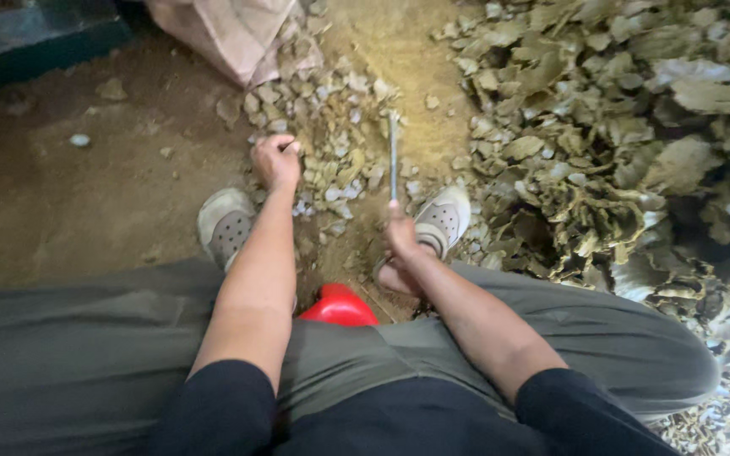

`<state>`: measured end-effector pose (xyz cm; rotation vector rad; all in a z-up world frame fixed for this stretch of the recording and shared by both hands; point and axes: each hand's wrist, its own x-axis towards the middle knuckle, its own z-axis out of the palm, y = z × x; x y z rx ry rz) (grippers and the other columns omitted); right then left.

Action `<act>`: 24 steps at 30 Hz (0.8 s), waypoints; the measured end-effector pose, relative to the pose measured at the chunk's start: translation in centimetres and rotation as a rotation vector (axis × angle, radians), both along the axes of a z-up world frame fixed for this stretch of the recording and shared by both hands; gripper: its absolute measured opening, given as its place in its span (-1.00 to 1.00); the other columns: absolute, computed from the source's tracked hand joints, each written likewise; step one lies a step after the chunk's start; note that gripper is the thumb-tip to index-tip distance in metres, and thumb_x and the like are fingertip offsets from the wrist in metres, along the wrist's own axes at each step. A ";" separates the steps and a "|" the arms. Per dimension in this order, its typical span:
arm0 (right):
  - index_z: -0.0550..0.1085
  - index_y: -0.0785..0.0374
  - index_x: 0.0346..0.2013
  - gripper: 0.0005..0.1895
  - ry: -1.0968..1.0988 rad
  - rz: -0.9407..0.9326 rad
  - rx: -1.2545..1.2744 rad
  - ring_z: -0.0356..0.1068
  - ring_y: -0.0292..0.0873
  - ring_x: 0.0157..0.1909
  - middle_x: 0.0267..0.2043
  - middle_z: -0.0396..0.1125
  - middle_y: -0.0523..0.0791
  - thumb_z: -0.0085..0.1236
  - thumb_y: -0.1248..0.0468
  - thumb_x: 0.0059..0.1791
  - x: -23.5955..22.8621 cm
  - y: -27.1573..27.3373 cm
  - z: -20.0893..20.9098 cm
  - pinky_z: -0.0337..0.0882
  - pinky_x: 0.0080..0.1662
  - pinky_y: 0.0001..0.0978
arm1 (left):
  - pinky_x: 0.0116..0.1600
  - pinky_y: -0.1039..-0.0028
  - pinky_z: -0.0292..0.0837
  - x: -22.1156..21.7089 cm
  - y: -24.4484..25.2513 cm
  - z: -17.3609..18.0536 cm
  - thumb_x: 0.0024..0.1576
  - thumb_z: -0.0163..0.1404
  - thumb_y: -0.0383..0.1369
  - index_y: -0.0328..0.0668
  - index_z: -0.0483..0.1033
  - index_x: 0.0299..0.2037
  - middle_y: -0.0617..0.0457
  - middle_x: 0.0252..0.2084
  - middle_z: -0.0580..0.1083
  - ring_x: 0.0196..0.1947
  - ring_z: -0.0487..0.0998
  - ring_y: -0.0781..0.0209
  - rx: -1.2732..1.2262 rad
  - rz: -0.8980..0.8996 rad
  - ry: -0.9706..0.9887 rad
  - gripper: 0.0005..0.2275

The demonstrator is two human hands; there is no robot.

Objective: The person sits on a red stool and uses a metal rod to repeatedly strike and crush a pile of brittle, shell-like material on the floor. They occasionally gather the broken pieces by hand and place them into a nearby cloth sack.

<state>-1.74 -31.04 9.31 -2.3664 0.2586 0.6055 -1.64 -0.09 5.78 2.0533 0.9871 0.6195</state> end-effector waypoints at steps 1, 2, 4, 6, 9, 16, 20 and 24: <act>0.39 0.28 -0.61 -0.21 0.051 -0.053 0.024 0.24 -0.06 -0.54 -0.64 0.23 -0.08 -0.31 -0.34 0.09 -0.1 0.0 -0.8 0.23 -0.41 -0.04 | -0.20 0.20 0.49 0.4 0.0 -0.2 -0.27 0.40 -0.42 -0.12 0.72 -0.47 -0.13 -0.36 0.60 -0.31 0.59 -0.12 0.082 0.015 -0.043 -0.82; 0.40 0.27 -0.61 -0.22 0.101 -0.107 0.048 0.25 -0.07 -0.56 -0.65 0.25 -0.09 -0.29 -0.35 0.07 -0.2 0.0 -1.5 0.25 -0.43 -0.05 | -0.19 0.22 0.50 0.9 -0.1 -0.6 -0.25 0.39 -0.41 -0.13 0.72 -0.45 -0.11 -0.36 0.61 -0.31 0.60 -0.09 0.030 -0.002 -0.050 -0.82; 0.39 0.22 -0.60 -0.25 0.088 -0.219 0.132 0.24 -0.07 -0.60 -0.65 0.21 -0.10 -0.29 -0.36 0.07 -2.0 0.4 -2.5 0.24 -0.49 -0.06 | -0.15 0.25 0.52 0.1 0.3 -1.8 -0.20 0.39 -0.40 -0.14 0.72 -0.41 -0.08 -0.38 0.63 -0.33 0.63 -0.02 -0.067 -0.025 -0.033 -0.83; 0.37 0.20 -0.60 -0.23 0.035 -0.190 0.157 0.21 -0.11 -0.62 -0.66 0.19 -0.12 -0.32 -0.37 0.10 -3.9 1.1 -2.4 0.21 -0.53 -0.11 | -0.15 0.32 0.55 -0.7 0.5 -2.9 -0.11 0.35 -0.37 -0.12 0.69 -0.34 -0.03 -0.33 0.64 -0.34 0.67 0.09 -0.284 -0.012 -0.017 -0.83; 0.33 0.17 -0.60 -0.25 0.057 -0.138 0.125 0.16 -0.17 -0.65 -0.69 0.15 -0.16 -0.30 -0.36 0.13 -3.1 2.3 -0.1 0.12 -0.57 -0.21 | -0.17 0.35 0.55 0.1 0.6 -3.4 -0.06 0.35 -0.35 -0.10 0.70 -0.33 -0.02 -0.33 0.65 -0.36 0.67 0.14 -0.347 -0.010 0.074 -0.85; 0.27 0.16 -0.50 -0.37 0.238 -0.270 0.369 0.06 -0.17 -0.64 -0.63 0.07 -0.17 -0.18 -0.27 0.20 -4.2 3.5 4.4 0.02 -0.57 -0.17 | -0.22 0.16 0.53 -0.3 0.1 -1.6 -0.04 0.30 -0.31 0.07 0.75 -0.38 -0.10 -0.36 0.63 -0.36 0.63 -0.10 -0.162 0.022 0.280 -0.94; 0.51 0.33 -0.33 -0.28 -0.153 0.393 0.060 0.36 0.14 -0.46 -0.52 0.35 0.11 -0.29 -0.25 0.17 -5.4 3.7 4.1 0.34 -0.30 0.09 | -0.19 0.12 0.54 -0.3 0.4 0.6 -0.06 0.31 -0.22 0.07 0.73 -0.42 -0.12 -0.36 0.61 -0.36 0.63 -0.15 -0.196 -0.014 0.297 -0.90; 0.52 0.50 -0.36 -0.15 0.104 0.361 -0.130 0.44 0.33 -0.20 -0.36 0.39 0.31 -0.30 -0.28 0.15 -5.8 4.3 3.3 0.37 -0.06 0.17 | -0.19 0.14 0.54 0.1 -0.1 1.9 -0.03 0.28 -0.23 0.09 0.74 -0.42 -0.10 -0.37 0.61 -0.37 0.64 -0.13 -0.226 -0.059 0.305 -0.93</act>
